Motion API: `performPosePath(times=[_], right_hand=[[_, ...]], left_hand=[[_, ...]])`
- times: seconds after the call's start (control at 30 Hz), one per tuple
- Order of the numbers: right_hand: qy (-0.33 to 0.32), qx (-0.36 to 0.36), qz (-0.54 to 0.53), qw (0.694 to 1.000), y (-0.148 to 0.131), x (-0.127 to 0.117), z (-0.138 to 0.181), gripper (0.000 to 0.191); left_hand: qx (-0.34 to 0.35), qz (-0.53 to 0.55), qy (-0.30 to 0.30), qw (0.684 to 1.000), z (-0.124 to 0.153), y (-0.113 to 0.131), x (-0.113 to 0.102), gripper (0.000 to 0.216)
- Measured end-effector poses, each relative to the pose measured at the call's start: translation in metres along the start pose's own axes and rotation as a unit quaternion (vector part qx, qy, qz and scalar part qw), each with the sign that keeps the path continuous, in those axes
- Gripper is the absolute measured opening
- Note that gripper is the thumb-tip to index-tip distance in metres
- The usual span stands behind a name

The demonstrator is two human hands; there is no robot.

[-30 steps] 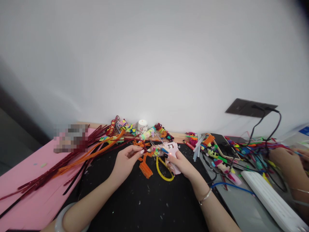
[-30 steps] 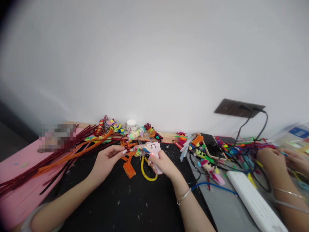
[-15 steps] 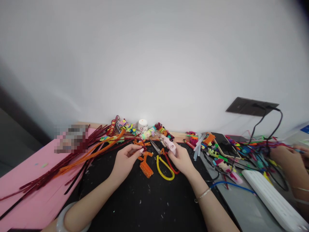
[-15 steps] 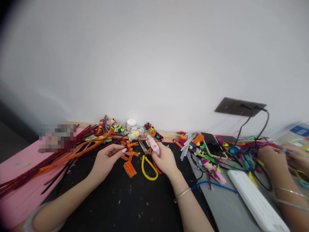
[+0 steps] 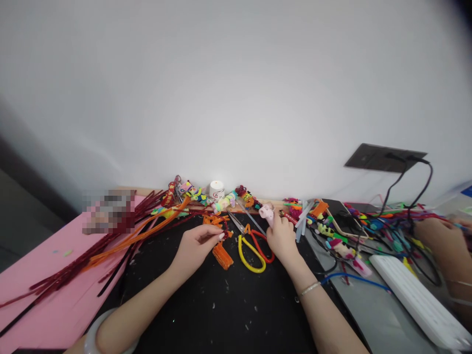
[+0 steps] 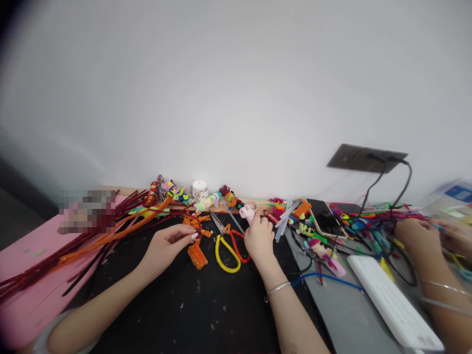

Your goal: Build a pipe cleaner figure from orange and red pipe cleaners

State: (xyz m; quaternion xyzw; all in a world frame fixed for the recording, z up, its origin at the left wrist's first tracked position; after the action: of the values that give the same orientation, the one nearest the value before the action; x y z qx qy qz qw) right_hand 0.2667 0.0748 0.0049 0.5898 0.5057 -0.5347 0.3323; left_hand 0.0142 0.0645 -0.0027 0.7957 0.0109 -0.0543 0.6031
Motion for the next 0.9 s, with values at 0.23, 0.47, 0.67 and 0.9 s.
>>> performPosePath(times=[0.23,0.47,0.67,0.9], right_hand=[[0.132,-0.082,-0.171,0.973,-0.008,-0.028,0.006,0.041],[0.056,-0.336,-0.405,0.849,-0.069,-0.035,0.06,0.019],[0.056,-0.183,-0.505,0.841,-0.061,-0.02,0.057,0.018],[0.008,-0.122,-0.535,0.836,-0.055,-0.006,0.047,0.01]], left_hand=[[0.076,-0.066,-0.05,0.994,0.003,0.011,0.006,0.008],[0.214,-0.143,-0.164,0.952,0.015,0.038,0.026,0.019],[0.155,-0.112,-0.148,0.97,0.011,0.032,0.024,0.016],[-0.031,0.048,-0.031,0.998,0.0,0.003,0.009,0.006]])
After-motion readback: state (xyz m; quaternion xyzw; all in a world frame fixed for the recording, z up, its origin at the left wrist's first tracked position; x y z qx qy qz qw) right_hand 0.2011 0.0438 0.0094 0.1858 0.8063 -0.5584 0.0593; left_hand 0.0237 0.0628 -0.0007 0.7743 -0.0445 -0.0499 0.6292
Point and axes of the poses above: each hand's wrist, its own z-axis away from the middle knuckle, its own x-axis out of the palm, y = z × x, the point moved 6 cm from there along -z, towards the middle knuckle, and after that the axes turned 3 degrees about x, right-handed, at the moved point
